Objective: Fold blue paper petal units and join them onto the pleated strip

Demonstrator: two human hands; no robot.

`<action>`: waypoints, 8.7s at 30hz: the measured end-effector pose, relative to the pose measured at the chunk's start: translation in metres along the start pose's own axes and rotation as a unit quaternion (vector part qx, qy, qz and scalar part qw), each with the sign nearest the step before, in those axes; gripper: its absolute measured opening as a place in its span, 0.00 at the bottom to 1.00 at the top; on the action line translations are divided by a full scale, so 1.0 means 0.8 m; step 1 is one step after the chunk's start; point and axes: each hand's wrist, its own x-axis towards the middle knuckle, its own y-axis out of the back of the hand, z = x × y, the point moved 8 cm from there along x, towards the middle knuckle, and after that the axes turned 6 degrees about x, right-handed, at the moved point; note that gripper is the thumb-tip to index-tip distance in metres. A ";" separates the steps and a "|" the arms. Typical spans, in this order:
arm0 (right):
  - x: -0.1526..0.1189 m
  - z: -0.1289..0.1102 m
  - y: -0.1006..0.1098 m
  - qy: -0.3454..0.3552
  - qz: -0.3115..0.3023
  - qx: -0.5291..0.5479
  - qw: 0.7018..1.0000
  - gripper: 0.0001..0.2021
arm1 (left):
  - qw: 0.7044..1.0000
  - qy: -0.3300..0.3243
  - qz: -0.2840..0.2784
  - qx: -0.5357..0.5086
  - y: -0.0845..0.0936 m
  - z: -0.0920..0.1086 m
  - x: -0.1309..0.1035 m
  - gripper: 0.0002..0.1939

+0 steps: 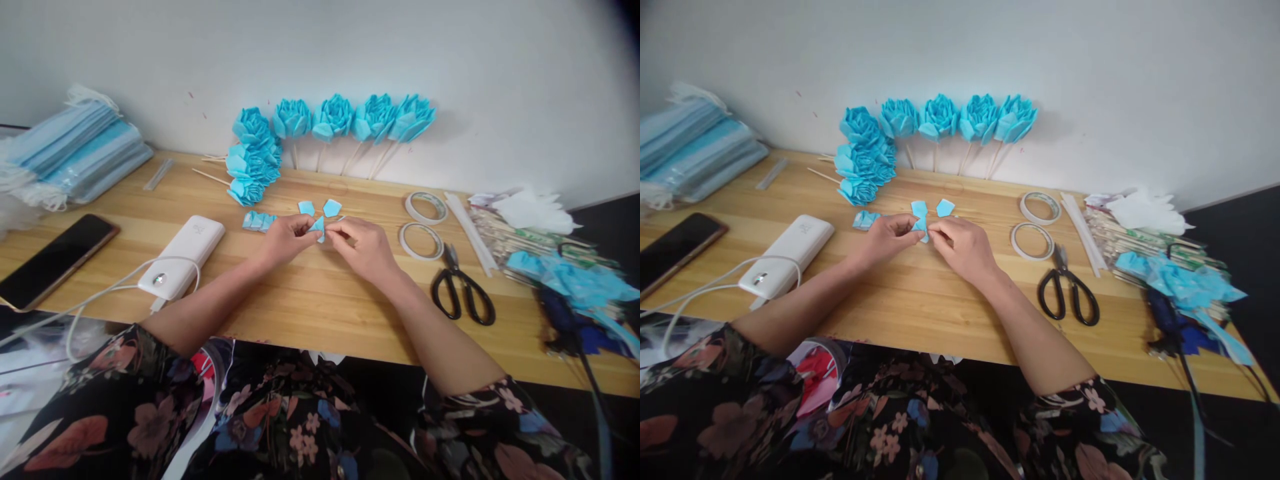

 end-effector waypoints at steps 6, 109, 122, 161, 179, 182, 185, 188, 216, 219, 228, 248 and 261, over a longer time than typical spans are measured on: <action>0.000 0.002 -0.002 -0.003 -0.012 0.014 1.000 0.09 | 1.000 0.005 0.000 -0.003 0.002 -0.001 0.000 0.11; 0.001 0.002 -0.002 -0.027 -0.022 -0.002 0.999 0.08 | 1.000 0.006 -0.006 -0.022 -0.001 -0.007 0.002 0.11; 0.004 0.005 0.008 -0.034 -0.002 -0.001 0.999 0.08 | 0.999 0.020 -0.005 -0.051 0.000 -0.003 0.002 0.11; 0.001 0.031 -0.019 -0.152 -0.034 0.313 0.937 0.20 | 0.994 0.034 -0.055 -0.088 -0.009 -0.010 0.002 0.11; 0.003 0.039 0.004 -0.160 0.029 0.332 0.929 0.12 | 0.992 0.050 0.024 -0.114 0.010 -0.008 0.003 0.06; 0.003 0.025 0.023 -0.129 0.084 0.191 0.969 0.04 | 0.992 0.049 0.042 -0.107 0.014 -0.008 0.002 0.06; 0.004 0.008 0.017 -0.077 0.059 0.064 0.993 0.06 | 0.993 0.044 0.041 -0.106 0.011 -0.006 0.002 0.07; 0.004 0.005 0.006 -0.051 0.026 0.006 0.998 0.06 | 0.993 0.037 0.029 -0.112 0.007 -0.003 0.001 0.06; 0.004 0.007 -0.001 -0.085 -0.034 0.067 0.994 0.09 | 0.995 0.018 -0.002 -0.099 0.000 -0.001 0.001 0.12; 0.004 0.007 -0.002 -0.079 -0.040 0.071 0.994 0.09 | 0.994 0.017 -0.002 -0.104 0.000 0.000 0.001 0.13; 0.004 0.007 -0.001 -0.087 -0.047 0.066 0.993 0.10 | 0.993 0.026 0.004 -0.112 0.002 -0.001 0.001 0.10; 0.003 0.008 -0.005 -0.068 -0.064 0.068 0.993 0.10 | 0.992 0.026 0.004 -0.120 0.002 0.001 0.001 0.10; 0.002 0.039 0.015 -0.194 0.017 0.175 0.965 0.10 | 0.979 0.063 0.004 -0.195 0.007 -0.011 -0.001 0.09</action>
